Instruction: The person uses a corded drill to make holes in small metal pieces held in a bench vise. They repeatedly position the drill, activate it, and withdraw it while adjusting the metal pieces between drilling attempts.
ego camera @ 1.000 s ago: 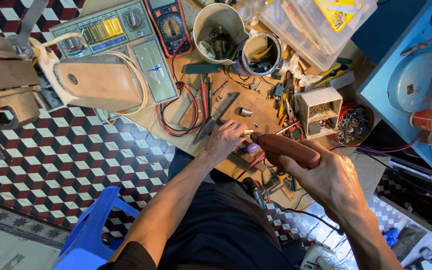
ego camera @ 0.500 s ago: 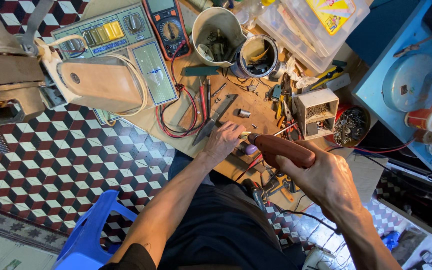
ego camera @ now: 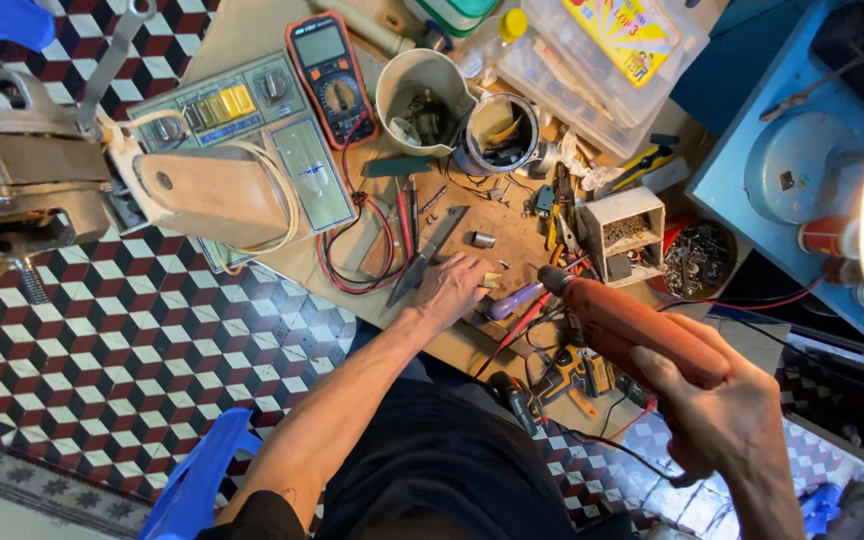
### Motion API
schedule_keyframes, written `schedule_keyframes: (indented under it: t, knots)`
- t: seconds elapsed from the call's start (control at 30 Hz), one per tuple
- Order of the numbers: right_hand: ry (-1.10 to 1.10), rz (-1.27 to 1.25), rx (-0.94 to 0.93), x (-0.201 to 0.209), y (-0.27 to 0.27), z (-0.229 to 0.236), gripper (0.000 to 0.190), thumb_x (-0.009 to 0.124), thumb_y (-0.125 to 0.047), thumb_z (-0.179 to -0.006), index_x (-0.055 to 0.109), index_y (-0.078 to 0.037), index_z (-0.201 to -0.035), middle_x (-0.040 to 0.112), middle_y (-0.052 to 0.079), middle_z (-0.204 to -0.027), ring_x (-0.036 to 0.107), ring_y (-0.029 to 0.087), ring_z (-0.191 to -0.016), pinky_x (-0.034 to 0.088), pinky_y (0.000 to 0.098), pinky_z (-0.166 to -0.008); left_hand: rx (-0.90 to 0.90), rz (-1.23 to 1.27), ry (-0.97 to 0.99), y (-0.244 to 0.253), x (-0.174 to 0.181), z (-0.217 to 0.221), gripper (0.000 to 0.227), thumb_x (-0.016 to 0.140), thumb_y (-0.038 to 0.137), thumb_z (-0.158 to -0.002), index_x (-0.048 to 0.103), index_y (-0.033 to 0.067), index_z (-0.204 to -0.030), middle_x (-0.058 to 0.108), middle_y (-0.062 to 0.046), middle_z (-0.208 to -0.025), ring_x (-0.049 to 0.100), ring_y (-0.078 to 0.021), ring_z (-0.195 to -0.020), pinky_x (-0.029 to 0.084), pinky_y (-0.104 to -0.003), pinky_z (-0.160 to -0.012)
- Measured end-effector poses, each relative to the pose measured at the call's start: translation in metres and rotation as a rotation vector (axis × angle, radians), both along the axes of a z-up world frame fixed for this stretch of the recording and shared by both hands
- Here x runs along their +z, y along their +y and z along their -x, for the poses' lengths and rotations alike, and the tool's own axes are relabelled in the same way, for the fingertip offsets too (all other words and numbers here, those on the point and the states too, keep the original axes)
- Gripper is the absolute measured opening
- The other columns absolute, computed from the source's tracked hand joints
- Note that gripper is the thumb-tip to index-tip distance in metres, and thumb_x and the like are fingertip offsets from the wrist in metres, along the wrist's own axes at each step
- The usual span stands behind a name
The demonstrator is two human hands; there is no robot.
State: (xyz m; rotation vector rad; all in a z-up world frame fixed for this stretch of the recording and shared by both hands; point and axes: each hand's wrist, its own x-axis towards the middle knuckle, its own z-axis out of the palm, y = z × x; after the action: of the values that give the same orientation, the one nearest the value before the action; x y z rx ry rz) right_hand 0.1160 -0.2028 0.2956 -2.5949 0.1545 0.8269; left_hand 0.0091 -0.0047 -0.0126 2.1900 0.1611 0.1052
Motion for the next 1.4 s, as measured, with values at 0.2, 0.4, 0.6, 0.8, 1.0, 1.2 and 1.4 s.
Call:
schedule_keyframes:
  t: [0.2,0.4,0.6,0.8,1.0,1.2,1.4]
  knots:
    - [-0.094,-0.622,-0.572,-0.036,-0.058,0.04,0.055,0.069,-0.028,-0.09,0.062,0.01,-0.129,0.072,0.021,-0.096,0.073,0.029,-0.069,0.061,0.0377,-0.06,0.098,-0.083,0.027,-0.038,0.009,-0.017,0.038,0.074,0.008,-0.082,0.062,0.0031,-0.118,0.067,-0.016,-0.105,0.063,-0.036,-0.102,0.053,-0.047,-0.085]
    - [-0.029,-0.91,-0.694,-0.072,-0.104,0.067,0.055,0.065,-0.028,-0.09,0.062,0.012,-0.127,0.074,0.026,-0.096,0.072,0.031,-0.068,0.059,0.0398,-0.055,0.34,0.483,0.261,-0.061,0.082,-0.021,0.055,0.069,0.04,-0.09,0.063,0.0034,-0.13,0.072,-0.013,-0.112,0.07,-0.0278,-0.106,0.057,-0.04,-0.089]
    - [-0.088,-1.138,-0.752,-0.089,-0.124,0.098,0.056,0.063,-0.028,-0.093,0.058,0.016,-0.128,0.072,0.027,-0.1,0.072,0.034,-0.073,0.061,0.0417,-0.065,0.344,1.537,0.398,-0.133,0.185,-0.066,0.07,0.072,0.055,-0.092,0.071,-0.0031,-0.131,0.056,-0.009,-0.092,0.05,-0.0219,-0.08,0.042,-0.034,-0.071]
    - [-0.047,-1.312,-0.837,-0.094,-0.136,0.122,0.071,0.06,-0.041,-0.089,0.05,0.008,-0.138,0.069,0.024,-0.103,0.073,0.033,-0.076,0.063,0.043,-0.062,0.254,1.773,0.456,-0.153,0.216,-0.084,0.039,0.077,0.039,-0.083,0.067,0.0063,-0.1,0.076,-0.013,-0.093,0.074,-0.0171,-0.083,0.062,-0.032,-0.079]
    - [-0.057,-1.451,-0.831,-0.094,-0.134,0.131,0.07,0.061,-0.046,-0.097,0.049,0.008,-0.139,0.068,0.024,-0.105,0.068,0.029,-0.068,0.058,0.0386,-0.053,0.476,1.577,0.391,-0.183,0.207,-0.081,0.028,0.077,0.027,-0.085,0.066,0.0037,-0.076,0.072,-0.012,-0.069,0.062,-0.0162,-0.058,0.053,-0.031,-0.059]
    - [-0.099,-1.126,-0.821,-0.083,-0.119,0.138,0.061,0.062,-0.029,-0.09,0.053,0.011,-0.136,0.069,0.026,-0.104,0.072,0.031,-0.076,0.062,0.0415,-0.065,0.547,1.5,0.6,-0.175,0.172,-0.071,0.038,0.078,0.038,-0.082,0.06,0.0074,-0.071,0.072,-0.012,-0.069,0.066,-0.0166,-0.058,0.053,-0.031,-0.055]
    - [-0.151,-0.871,-0.75,-0.078,-0.103,0.12,0.054,0.069,-0.024,-0.089,0.064,0.009,-0.132,0.071,0.018,-0.107,0.069,0.023,-0.08,0.057,0.035,-0.071,0.594,1.291,0.388,-0.133,0.108,-0.011,0.049,0.068,0.051,-0.088,0.064,0.0138,-0.119,0.072,-0.005,-0.099,0.068,-0.0141,-0.085,0.055,-0.032,-0.075]
